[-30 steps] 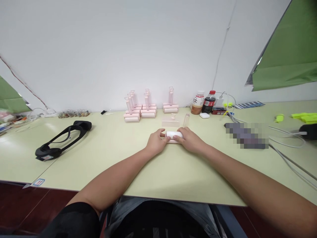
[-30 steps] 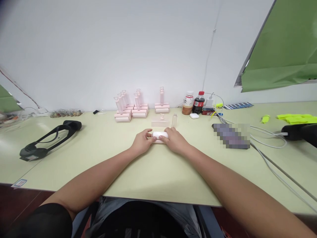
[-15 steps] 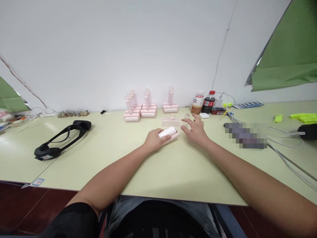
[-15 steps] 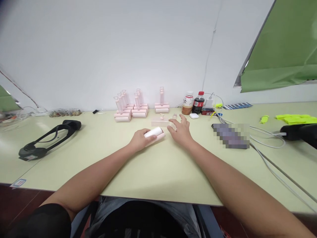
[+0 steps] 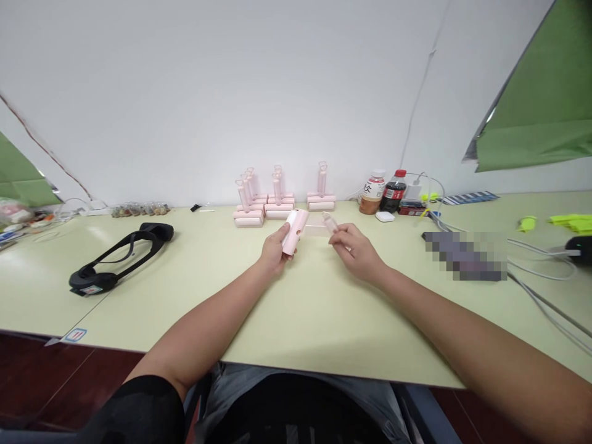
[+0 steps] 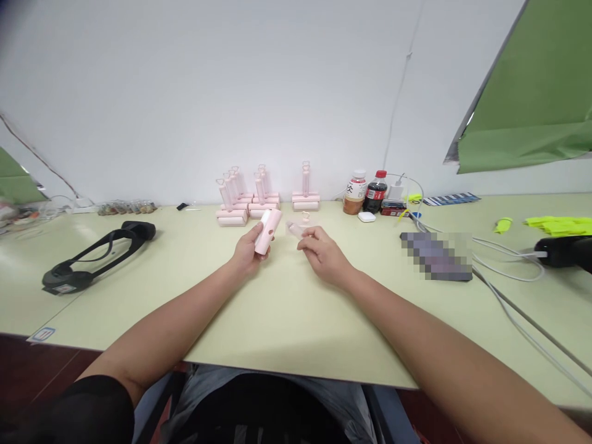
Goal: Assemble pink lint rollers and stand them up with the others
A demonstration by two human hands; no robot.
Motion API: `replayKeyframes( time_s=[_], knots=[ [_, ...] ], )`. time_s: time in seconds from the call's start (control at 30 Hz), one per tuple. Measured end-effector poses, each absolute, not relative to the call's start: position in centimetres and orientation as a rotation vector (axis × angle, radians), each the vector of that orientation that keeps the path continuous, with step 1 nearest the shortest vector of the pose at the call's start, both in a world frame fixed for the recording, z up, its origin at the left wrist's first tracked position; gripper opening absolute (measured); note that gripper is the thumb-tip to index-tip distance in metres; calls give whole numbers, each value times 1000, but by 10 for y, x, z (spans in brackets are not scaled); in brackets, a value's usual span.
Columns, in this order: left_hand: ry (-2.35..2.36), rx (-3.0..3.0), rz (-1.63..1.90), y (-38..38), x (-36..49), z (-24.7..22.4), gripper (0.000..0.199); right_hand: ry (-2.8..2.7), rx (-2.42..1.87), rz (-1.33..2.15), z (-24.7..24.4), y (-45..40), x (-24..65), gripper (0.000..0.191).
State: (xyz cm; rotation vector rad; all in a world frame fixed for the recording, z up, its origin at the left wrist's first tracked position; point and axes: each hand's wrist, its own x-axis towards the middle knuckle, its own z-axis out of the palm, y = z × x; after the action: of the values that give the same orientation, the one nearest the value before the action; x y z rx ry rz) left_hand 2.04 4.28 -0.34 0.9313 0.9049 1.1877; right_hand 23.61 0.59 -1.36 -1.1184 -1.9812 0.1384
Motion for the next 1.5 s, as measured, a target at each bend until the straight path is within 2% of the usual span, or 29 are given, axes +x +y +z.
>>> replayKeyframes(
  time_s=[0.17, 0.4, 0.77, 1.07, 1.5],
  knots=[
    [868, 1020, 1292, 43, 17, -4, 46, -2209, -782, 67, -13, -8, 225, 25],
    [763, 1138, 1337, 38, 19, -6, 46, -2213, -760, -5, -14, -8, 223, 26],
    [797, 1164, 1341, 36, 20, -5, 44, -2245, -750, 116, -13, -10, 223, 28],
    [806, 1162, 1329, 33, 21, -4, 44, -2176, -959, 378, -10, -16, 222, 38],
    [1035, 1420, 1297, 32, 23, -9, 51, -2088, -1146, 182, -5, -21, 217, 35]
  ],
)
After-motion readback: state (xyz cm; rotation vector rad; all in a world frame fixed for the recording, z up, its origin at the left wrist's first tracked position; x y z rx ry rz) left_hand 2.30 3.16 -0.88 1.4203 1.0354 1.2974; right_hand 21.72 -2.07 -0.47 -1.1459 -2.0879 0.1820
